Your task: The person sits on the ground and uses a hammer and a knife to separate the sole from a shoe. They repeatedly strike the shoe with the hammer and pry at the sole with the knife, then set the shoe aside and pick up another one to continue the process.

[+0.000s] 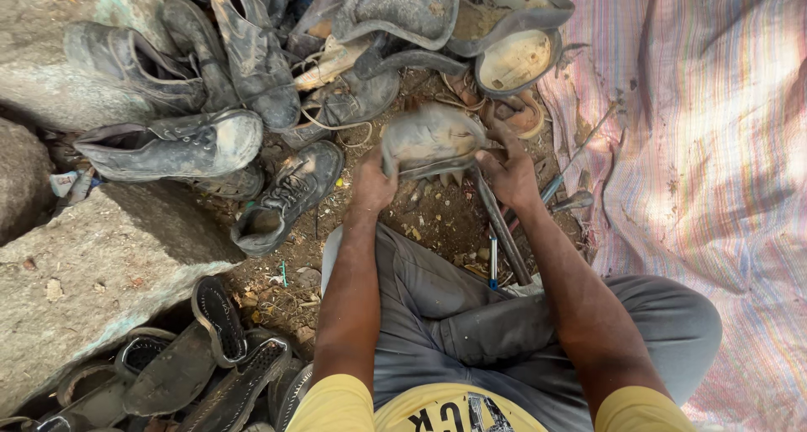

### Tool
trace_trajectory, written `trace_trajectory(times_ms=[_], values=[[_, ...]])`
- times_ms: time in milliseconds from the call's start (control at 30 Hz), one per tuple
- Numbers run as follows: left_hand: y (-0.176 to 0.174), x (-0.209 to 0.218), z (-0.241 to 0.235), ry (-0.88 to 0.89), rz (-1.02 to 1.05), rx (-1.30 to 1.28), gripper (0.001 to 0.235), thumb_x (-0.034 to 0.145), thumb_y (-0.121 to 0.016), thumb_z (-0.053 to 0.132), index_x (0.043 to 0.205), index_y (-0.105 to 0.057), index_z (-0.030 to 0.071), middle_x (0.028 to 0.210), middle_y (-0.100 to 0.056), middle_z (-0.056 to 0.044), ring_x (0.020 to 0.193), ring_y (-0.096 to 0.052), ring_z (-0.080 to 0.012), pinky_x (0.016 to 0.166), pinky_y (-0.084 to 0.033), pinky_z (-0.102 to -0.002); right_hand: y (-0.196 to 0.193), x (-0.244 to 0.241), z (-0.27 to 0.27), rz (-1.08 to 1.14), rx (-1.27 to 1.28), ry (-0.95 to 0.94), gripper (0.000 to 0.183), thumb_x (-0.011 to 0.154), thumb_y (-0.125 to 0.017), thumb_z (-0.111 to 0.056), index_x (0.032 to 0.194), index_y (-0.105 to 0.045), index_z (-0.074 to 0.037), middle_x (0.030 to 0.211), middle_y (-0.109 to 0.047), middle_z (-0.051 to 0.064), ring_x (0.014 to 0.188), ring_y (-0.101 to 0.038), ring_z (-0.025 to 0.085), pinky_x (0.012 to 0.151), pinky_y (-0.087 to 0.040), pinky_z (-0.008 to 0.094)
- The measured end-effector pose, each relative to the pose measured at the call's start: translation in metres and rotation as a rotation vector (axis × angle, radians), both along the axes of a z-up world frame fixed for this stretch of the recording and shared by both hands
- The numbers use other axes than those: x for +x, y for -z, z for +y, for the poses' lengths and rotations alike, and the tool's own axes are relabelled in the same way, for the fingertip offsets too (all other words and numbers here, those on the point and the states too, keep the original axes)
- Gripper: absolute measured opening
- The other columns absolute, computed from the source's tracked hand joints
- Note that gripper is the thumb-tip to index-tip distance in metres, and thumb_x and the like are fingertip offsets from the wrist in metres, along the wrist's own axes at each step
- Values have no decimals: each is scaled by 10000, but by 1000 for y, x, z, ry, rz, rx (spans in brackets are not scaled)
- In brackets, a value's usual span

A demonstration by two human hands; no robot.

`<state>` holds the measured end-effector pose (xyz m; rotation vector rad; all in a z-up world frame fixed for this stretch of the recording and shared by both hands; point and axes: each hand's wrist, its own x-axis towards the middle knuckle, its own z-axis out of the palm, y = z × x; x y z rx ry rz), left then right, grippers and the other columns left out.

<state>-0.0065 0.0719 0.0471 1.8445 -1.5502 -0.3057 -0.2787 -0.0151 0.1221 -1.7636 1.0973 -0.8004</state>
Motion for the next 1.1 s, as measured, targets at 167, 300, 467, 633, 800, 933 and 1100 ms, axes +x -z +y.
trace_trajectory(times_ms=[167,300,467,633,800,933,1100], values=[[22,6,-14,-367,136,255,480,901,-711,59,1335,-549,-70,1044,-706,-245,896,-745,-346,753,-654,-416,-5,-9,17,565,336,47,440,1027,-665,-312,1317,-599,12,1037,-660,138,893,-658,232,807,-546,387],[7,-3,-12,-326,49,455,491,960,-670,110,1358,-463,-88,1144,-662,-293,941,-732,-384,781,-644,-439,18,-10,50,207,1020,60,336,1008,-640,-357,1025,-586,-26,662,-585,44,475,-524,156,452,-492,332],[-1,-21,-10,-194,236,548,711,973,-686,257,1455,-306,-102,1223,-603,-317,1089,-658,-419,963,-556,-506,22,-10,55,-115,1123,34,425,1040,-477,-501,869,-554,-120,569,-482,-20,394,-412,112,355,-390,297],[-5,-26,-19,-210,332,561,733,973,-687,324,1467,-283,-35,1273,-580,-301,1146,-642,-413,976,-540,-505,16,7,71,185,820,83,519,1093,-456,-515,847,-513,-62,615,-506,2,429,-435,141,408,-445,326],[18,-18,-19,-175,481,396,828,884,-795,259,1441,-260,-38,1256,-597,-334,1133,-648,-429,994,-548,-509,-8,10,66,325,618,173,454,1031,-456,-481,881,-556,-65,617,-543,48,439,-502,188,431,-478,407],[38,-22,-22,-198,420,489,709,896,-734,173,1439,-304,22,1259,-593,-290,1052,-701,-380,900,-637,-469,2,18,39,577,383,104,522,1066,-508,-517,912,-610,-29,653,-590,71,501,-550,160,453,-466,371],[50,-17,-30,-187,-209,184,890,655,-794,266,1397,-359,40,1187,-624,-228,1040,-697,-348,963,-560,-586,9,18,40,511,561,127,530,1046,-528,-504,854,-568,-12,636,-567,95,465,-560,186,442,-486,370]])
